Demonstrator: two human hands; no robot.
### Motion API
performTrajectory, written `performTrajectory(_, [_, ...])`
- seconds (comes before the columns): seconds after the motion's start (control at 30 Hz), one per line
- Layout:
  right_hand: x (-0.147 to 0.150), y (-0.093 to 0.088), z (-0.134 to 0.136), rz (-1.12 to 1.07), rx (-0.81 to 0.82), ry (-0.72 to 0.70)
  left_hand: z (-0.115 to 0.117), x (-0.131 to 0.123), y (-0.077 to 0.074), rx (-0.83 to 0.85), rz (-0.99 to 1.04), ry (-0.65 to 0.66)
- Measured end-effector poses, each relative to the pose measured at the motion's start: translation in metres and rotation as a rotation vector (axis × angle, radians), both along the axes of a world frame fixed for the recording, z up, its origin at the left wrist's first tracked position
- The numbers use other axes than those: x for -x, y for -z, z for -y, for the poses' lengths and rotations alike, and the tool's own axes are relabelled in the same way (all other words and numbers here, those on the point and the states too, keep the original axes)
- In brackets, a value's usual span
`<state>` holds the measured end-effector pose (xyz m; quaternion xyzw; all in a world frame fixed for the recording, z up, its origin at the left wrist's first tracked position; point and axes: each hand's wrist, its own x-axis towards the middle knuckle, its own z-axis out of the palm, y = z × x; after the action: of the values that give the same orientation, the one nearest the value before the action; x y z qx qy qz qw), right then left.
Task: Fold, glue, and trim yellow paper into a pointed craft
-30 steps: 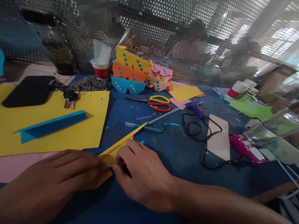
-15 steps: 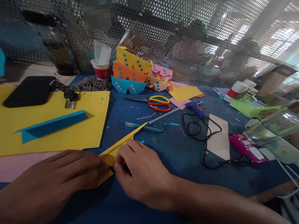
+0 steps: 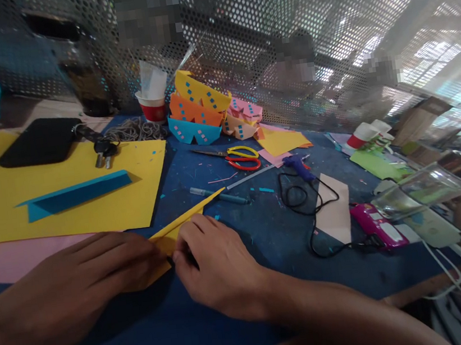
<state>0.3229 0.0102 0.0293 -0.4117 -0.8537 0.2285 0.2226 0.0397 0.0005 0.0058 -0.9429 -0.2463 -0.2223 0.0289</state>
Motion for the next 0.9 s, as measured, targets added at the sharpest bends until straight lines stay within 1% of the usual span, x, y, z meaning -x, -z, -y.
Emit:
performTrajectory(0.13, [-0.0005,-0.0006,0.0003,-0.013,0.018,0.001,0.0007,-0.0050,-0.0033,-0.043,-0.011,-0.004])
performTrajectory(0.27, [0.0001,-0.0005,-0.0001,-0.021,0.030,0.009,0.0027,-0.0083,-0.0049,-0.046,0.019,-0.019])
performTrajectory(0.43, [0.0004,0.0006,-0.0008,-0.044,0.026,-0.002,0.0045,-0.0050,-0.0032,-0.041,0.026,-0.037])
performTrajectory(0.57, [-0.0002,0.0016,-0.0013,-0.065,0.018,-0.005,0.0035,-0.0019,0.0005,-0.021,-0.014,-0.006])
performTrajectory(0.67, [-0.0006,0.0022,-0.0015,-0.062,0.015,-0.005,0.0047,-0.0053,0.0030,-0.039,0.056,-0.042])
performTrajectory(0.77, [-0.0006,0.0025,-0.0017,-0.053,0.008,0.002,0.0059,-0.0096,0.0018,-0.026,0.095,-0.068])
performTrajectory(0.9, [0.0004,0.0022,-0.0021,-0.048,0.010,0.012,0.0027,-0.0066,-0.0025,-0.018,0.068,-0.002])
